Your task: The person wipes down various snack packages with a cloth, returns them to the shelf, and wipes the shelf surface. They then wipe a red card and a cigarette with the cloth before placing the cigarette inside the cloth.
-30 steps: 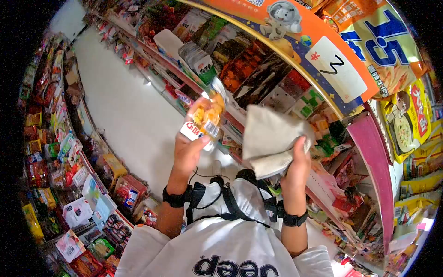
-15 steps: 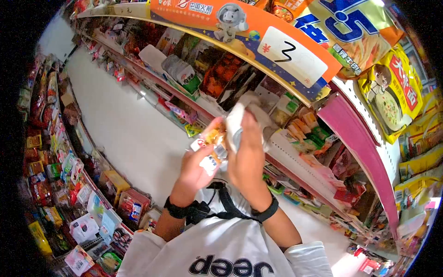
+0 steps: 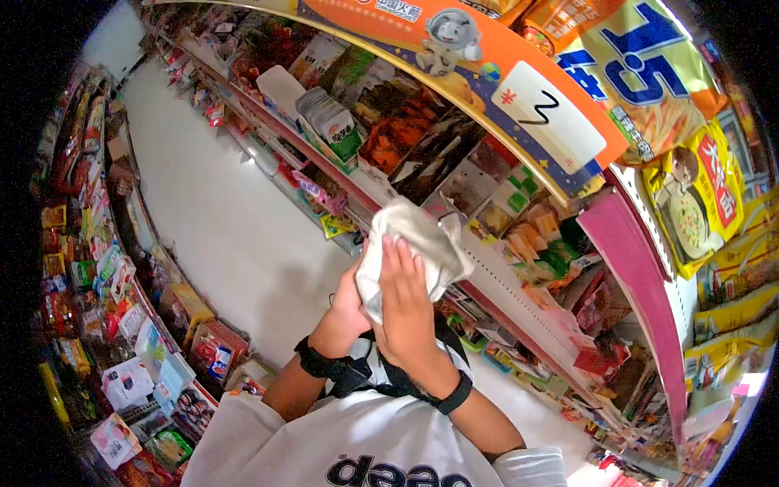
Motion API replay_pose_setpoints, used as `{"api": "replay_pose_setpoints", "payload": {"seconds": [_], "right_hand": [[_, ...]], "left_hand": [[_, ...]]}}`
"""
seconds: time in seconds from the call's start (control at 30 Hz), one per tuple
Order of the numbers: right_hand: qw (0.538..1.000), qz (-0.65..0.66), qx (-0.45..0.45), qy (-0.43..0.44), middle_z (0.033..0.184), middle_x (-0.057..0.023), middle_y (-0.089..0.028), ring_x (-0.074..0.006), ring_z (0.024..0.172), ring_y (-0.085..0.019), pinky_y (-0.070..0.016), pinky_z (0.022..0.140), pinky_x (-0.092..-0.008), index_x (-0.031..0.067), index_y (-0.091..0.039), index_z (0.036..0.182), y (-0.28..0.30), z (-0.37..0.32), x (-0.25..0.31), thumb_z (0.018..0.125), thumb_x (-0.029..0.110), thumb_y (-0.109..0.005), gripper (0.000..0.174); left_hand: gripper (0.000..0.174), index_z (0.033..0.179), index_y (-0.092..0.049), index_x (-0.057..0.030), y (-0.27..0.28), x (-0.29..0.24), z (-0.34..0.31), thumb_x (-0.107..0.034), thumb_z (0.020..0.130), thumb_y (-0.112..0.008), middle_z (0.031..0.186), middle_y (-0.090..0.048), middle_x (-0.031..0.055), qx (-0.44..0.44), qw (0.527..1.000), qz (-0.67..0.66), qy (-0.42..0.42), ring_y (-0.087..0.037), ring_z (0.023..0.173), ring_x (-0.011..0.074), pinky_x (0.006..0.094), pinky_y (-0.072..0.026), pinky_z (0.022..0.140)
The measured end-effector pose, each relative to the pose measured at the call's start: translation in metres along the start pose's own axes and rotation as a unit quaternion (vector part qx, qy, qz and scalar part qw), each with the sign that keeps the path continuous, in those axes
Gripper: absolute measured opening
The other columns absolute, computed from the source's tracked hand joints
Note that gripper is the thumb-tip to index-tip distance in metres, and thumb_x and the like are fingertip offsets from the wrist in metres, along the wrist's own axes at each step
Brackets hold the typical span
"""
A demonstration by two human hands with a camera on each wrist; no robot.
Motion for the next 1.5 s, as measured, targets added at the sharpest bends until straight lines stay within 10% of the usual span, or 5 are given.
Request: {"api": "replay_pose_setpoints", "payload": {"seconds": [0.37, 0.43, 0.77, 0.97, 1.5], "right_hand": [[0.997, 0.032, 0.073, -0.009, 0.141, -0.0224, -0.028, -0.0366, 0.132, -0.026, -0.0189, 0.109, -0.0449, -0.0091, -0.031, 0.132, -0.014, 0.005, -0.013, 0.07, 0.005, -0.057, 0.069], [0.99, 0.026, 0.13, 0.047, 0.142, -0.0188, -0.031, -0.0335, 0.133, -0.028, -0.0195, 0.109, -0.0462, -0.0046, -0.032, 0.134, -0.022, 0.0, -0.021, 0.07, 0.005, -0.057, 0.07], [0.988, 0.134, 0.072, 0.023, 0.139, -0.0191, -0.034, -0.0352, 0.133, -0.026, -0.018, 0.109, -0.0459, -0.0048, -0.042, 0.127, -0.031, -0.002, -0.023, 0.073, 0.005, -0.058, 0.057], [0.995, 0.07, 0.074, -0.002, 0.136, -0.0199, -0.039, -0.0374, 0.129, -0.032, -0.0197, 0.109, -0.046, -0.0033, -0.043, 0.127, -0.016, 0.011, -0.071, 0.075, 0.004, -0.056, 0.054], [0.992, 0.084, 0.092, 0.007, 0.137, -0.0191, -0.038, -0.0375, 0.131, -0.028, -0.0165, 0.109, -0.0466, -0.003, -0.044, 0.127, -0.046, 0.001, -0.025, 0.074, 0.001, -0.057, 0.055]], "left_hand": [[0.056, 0.133, -0.038, -0.0091, 0.038, -0.011, -0.014, -0.049, 0.093, -0.036, 0.129, -0.048, 0.0082, -0.326, 0.932, 0.133, -0.089, -0.046, 0.118, 0.0217, 0.0404, -0.0363, 0.099], [0.053, 0.13, -0.042, -0.0085, 0.035, -0.02, -0.014, -0.047, 0.094, -0.035, 0.13, -0.048, 0.0081, -0.064, 0.995, 0.031, -0.067, -0.045, 0.119, 0.0246, 0.0424, -0.0302, 0.104], [0.052, 0.131, -0.041, -0.0091, 0.058, -0.021, -0.028, -0.045, 0.094, -0.038, 0.129, -0.047, 0.0114, -0.333, 0.931, 0.087, -0.125, -0.044, 0.12, 0.0265, 0.0426, -0.0289, 0.105], [0.052, 0.128, -0.043, -0.0069, 0.049, -0.016, -0.027, -0.045, 0.094, -0.035, 0.127, -0.049, 0.0089, -0.11, 0.983, 0.072, -0.125, -0.043, 0.12, 0.0252, 0.0409, -0.0308, 0.104], [0.047, 0.122, -0.049, -0.0096, 0.071, -0.025, -0.032, -0.045, 0.093, -0.042, 0.119, -0.055, 0.0069, -0.237, 0.952, 0.113, -0.155, -0.049, 0.113, 0.0222, 0.0397, -0.0359, 0.1]]}}
Point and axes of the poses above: each hand's wrist, its own z-axis towards the middle knuckle, its own y-axis out of the back of the hand, x = y × z, the point moved 6 cm from there along z, towards the middle knuckle
